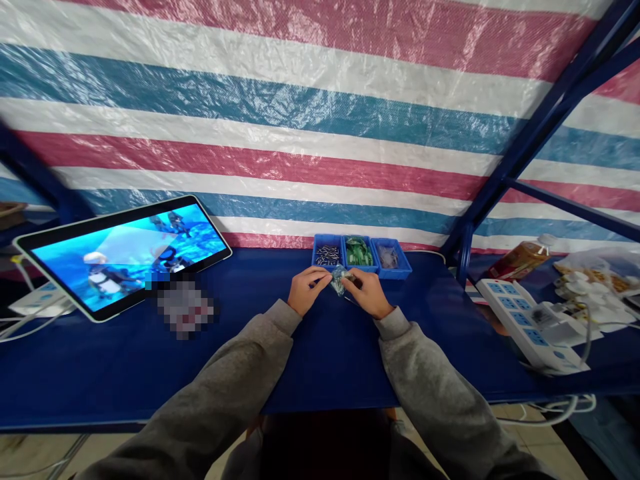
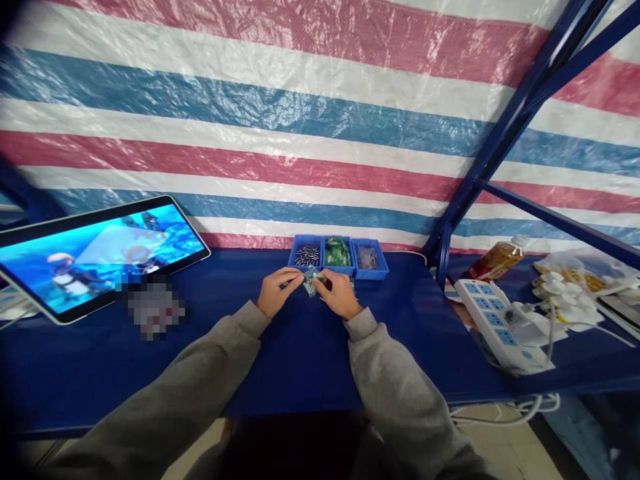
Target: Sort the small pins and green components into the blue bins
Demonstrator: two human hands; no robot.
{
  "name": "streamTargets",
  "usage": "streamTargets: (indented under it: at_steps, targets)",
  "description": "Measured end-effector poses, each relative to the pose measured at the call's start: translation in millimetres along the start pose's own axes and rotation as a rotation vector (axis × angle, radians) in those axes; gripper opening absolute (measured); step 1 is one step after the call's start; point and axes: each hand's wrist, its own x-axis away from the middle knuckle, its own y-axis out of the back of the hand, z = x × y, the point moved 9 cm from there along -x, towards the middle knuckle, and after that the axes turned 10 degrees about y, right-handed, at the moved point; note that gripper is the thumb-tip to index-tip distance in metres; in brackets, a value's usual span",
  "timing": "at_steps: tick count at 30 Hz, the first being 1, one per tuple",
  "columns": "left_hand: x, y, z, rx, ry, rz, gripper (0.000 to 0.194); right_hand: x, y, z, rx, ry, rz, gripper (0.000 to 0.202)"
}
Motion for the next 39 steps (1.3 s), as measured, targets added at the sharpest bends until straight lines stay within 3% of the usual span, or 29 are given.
streamTargets:
  at_steps: [11,23,30,36,39]
  targets:
    - [0,1.1,0,-0.026,-0.009,-0.008,0.028,-1,-11,0,0.068,0.016,0.126,0.032]
    - [0,-2.6,3,-0.039,-0.031,0.002,0.030,1,7,-5,0.063,-0.022,-0.067,0.032]
    - [0,-2.3,2,-0.053,-0.044,0.006,0.030,0,-15,2,0.038,0.022,0.127,0.030]
    - [1,-4.0,4,-0.051,-0.049,0.016,0.031,1,8,-8,0.056,-0.065,-0.070,0.029]
    - [0,-3.9,5,-0.053,-0.046,0.012,0.030,0,3,-6,0.058,-0.048,-0.025,0.027]
